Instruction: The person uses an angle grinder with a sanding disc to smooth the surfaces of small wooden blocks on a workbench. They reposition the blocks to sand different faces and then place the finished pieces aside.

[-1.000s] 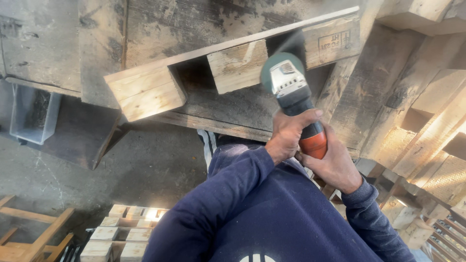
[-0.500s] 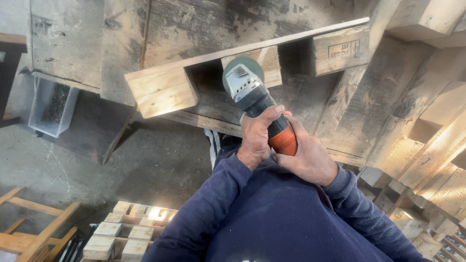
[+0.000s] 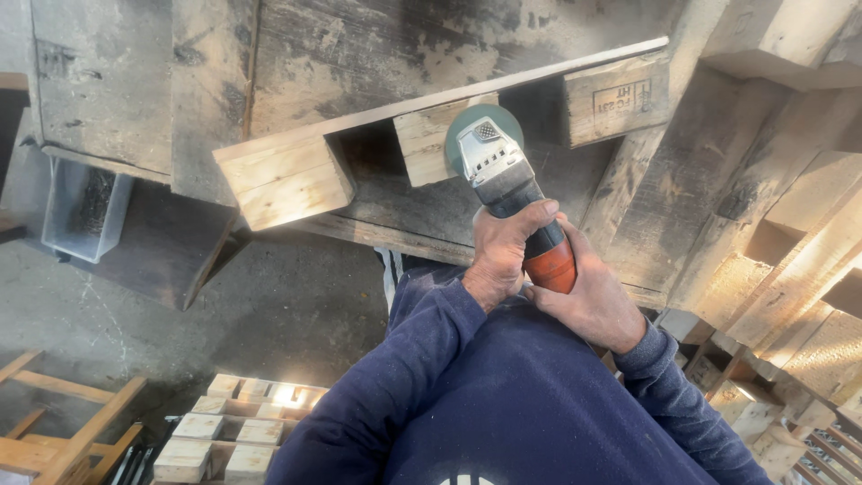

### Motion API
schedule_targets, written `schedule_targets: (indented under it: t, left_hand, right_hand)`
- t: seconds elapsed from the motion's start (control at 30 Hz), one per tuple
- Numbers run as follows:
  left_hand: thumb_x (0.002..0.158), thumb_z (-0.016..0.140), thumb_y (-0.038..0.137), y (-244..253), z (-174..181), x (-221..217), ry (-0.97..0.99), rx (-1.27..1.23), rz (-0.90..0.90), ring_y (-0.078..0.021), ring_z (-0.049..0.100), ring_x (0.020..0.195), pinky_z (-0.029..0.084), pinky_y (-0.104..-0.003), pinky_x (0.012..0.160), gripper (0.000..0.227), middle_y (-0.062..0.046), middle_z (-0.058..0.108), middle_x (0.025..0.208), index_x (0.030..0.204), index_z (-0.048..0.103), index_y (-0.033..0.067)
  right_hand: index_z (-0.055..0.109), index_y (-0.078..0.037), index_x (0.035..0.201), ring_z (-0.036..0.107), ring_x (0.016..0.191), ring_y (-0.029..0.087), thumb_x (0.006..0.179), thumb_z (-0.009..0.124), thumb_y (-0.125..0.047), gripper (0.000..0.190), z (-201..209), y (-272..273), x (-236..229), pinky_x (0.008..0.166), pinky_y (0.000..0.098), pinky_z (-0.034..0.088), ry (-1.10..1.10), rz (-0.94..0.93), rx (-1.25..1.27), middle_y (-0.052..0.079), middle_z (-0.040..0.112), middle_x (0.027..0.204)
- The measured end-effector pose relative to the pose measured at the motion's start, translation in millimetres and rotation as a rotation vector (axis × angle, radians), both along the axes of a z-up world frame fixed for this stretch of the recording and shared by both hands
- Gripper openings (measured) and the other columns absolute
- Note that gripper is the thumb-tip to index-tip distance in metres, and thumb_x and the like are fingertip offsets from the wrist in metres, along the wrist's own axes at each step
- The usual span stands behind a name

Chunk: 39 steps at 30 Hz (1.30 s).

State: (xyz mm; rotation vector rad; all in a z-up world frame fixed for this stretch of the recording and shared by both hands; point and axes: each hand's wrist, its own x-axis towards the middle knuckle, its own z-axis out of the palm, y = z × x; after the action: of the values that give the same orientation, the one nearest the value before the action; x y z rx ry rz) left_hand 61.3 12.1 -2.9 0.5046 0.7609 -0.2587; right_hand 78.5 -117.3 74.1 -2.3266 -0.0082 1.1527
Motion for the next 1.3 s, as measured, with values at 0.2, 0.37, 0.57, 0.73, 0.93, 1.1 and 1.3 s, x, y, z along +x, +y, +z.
schedule_targets:
  t: [0.2,0.37,0.57,0.73,0.93,1.1,1.3]
  left_hand:
    - [0.076,0.084,0.018,-10,-2,8,0.023,0.031,-0.039,-0.0199,0.072,0.084,0.064,-0.042,0.083,0.034,-0.011,0.071,0.089,0.1,0.063,0.0059]
    - [0.08,0.082,0.024,-23,-3,17,-0.05,0.063,-0.117,-0.021,0.073,0.081,0.065,-0.041,0.08,0.033,-0.012,0.072,0.089,0.098,0.065,0.0024]
    - [0.083,0.08,0.024,-22,-2,23,-0.082,0.087,-0.212,-0.0182,0.071,0.08,0.065,-0.04,0.076,0.029,-0.01,0.069,0.088,0.098,0.065,0.0035]
    - [0.081,0.079,0.02,-9,15,-4,0.005,0.083,-0.163,-0.0228,0.069,0.073,0.064,-0.041,0.073,0.026,-0.012,0.068,0.084,0.096,0.066,0.003]
    - [0.08,0.08,0.014,18,23,-14,0.014,0.07,-0.135,-0.02,0.067,0.072,0.061,-0.039,0.07,0.025,-0.011,0.067,0.083,0.094,0.065,-0.0001]
    - [0.081,0.079,0.017,28,21,-7,0.034,0.132,-0.256,-0.0196,0.068,0.071,0.063,-0.039,0.069,0.024,-0.01,0.067,0.082,0.092,0.064,0.0014]
    - [0.08,0.079,0.016,17,30,-26,0.023,0.06,-0.24,-0.0201,0.068,0.074,0.063,-0.04,0.072,0.024,-0.009,0.066,0.083,0.094,0.064,0.005]
  right_hand:
    - [0.031,-0.001,0.152,0.075,0.089,0.032,0.07,0.081,-0.03,0.101,-8,-16,1,0.079,0.0412,0.063,0.007,-0.045,0.072,0.023,0.067,0.112]
    - [0.033,0.002,0.152,0.072,0.096,0.031,0.073,0.081,-0.027,0.097,-6,-26,3,0.081,0.0423,0.062,-0.109,-0.041,0.119,0.024,0.064,0.117]
    - [0.034,0.0,0.148,0.071,0.078,0.027,0.068,0.079,-0.025,0.095,-1,-23,-1,0.065,0.0391,0.064,-0.005,-0.218,0.075,0.019,0.061,0.109]
    - [0.045,0.0,0.133,0.068,0.074,0.023,0.067,0.079,-0.025,0.078,9,-16,-25,0.064,0.0361,0.063,0.124,-0.23,0.122,0.017,0.063,0.104]
    - [0.045,0.0,0.131,0.067,0.08,0.018,0.07,0.082,-0.027,0.077,6,4,-44,0.069,0.0329,0.062,0.125,-0.232,0.162,0.014,0.062,0.104]
    - [0.047,-0.001,0.131,0.068,0.072,0.018,0.069,0.079,-0.03,0.076,5,12,-37,0.062,0.0342,0.061,0.124,-0.276,0.178,0.014,0.064,0.101]
    - [0.044,-0.002,0.135,0.069,0.083,0.015,0.072,0.082,-0.029,0.079,21,11,-58,0.071,0.0275,0.061,0.091,-0.29,0.221,0.013,0.063,0.107]
